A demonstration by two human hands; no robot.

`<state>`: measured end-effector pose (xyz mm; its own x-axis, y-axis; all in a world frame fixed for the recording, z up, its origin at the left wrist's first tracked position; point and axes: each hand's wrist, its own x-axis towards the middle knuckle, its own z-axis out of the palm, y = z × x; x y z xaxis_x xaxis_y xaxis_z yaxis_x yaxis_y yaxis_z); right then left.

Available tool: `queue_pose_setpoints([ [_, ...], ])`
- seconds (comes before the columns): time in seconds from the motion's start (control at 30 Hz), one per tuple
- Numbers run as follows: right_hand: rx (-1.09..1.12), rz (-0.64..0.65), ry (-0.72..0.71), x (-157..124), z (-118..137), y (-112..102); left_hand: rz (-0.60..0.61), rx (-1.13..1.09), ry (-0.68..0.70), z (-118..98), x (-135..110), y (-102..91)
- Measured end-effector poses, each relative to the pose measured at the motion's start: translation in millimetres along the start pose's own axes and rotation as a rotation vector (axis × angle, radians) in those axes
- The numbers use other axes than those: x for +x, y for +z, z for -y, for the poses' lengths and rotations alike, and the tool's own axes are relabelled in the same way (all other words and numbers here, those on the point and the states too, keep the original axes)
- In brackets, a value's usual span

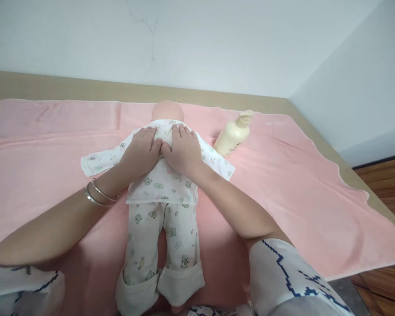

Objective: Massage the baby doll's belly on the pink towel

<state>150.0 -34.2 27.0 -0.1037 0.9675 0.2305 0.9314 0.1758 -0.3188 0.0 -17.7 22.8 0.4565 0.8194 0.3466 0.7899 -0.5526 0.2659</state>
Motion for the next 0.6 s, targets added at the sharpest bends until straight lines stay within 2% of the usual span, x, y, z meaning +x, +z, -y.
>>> queue_pose_setpoints([
  [0.1, -0.014, 0.022, -0.026, 3.9, -4.0, 0.3, 0.078, 0.144, 0.133, -10.2, -9.5, -13.3],
  [0.17, -0.026, 0.037, -0.036, 5.3, -5.4, -0.8, 0.074, 0.103, 0.152, -15.1, -14.1, -21.6],
  [0.27, -0.059, 0.052, -0.043, 5.0, -4.3, -4.8, 0.101, -0.047, 0.07, -16.2, -13.2, -31.1],
  [0.43, -0.095, 0.075, -0.038, 4.2, -0.6, -12.4, 0.249, -0.218, -0.207, -12.8, 0.0, -41.2],
  [0.5, -0.102, 0.07, -0.038, 3.1, 0.4, -13.1, 0.238, -0.239, -0.223, -11.7, 3.1, -40.3],
  [0.6, -0.138, 0.037, -0.056, -4.1, 5.0, -11.3, 0.177, -0.221, -0.166, -6.3, 5.6, -31.1],
])
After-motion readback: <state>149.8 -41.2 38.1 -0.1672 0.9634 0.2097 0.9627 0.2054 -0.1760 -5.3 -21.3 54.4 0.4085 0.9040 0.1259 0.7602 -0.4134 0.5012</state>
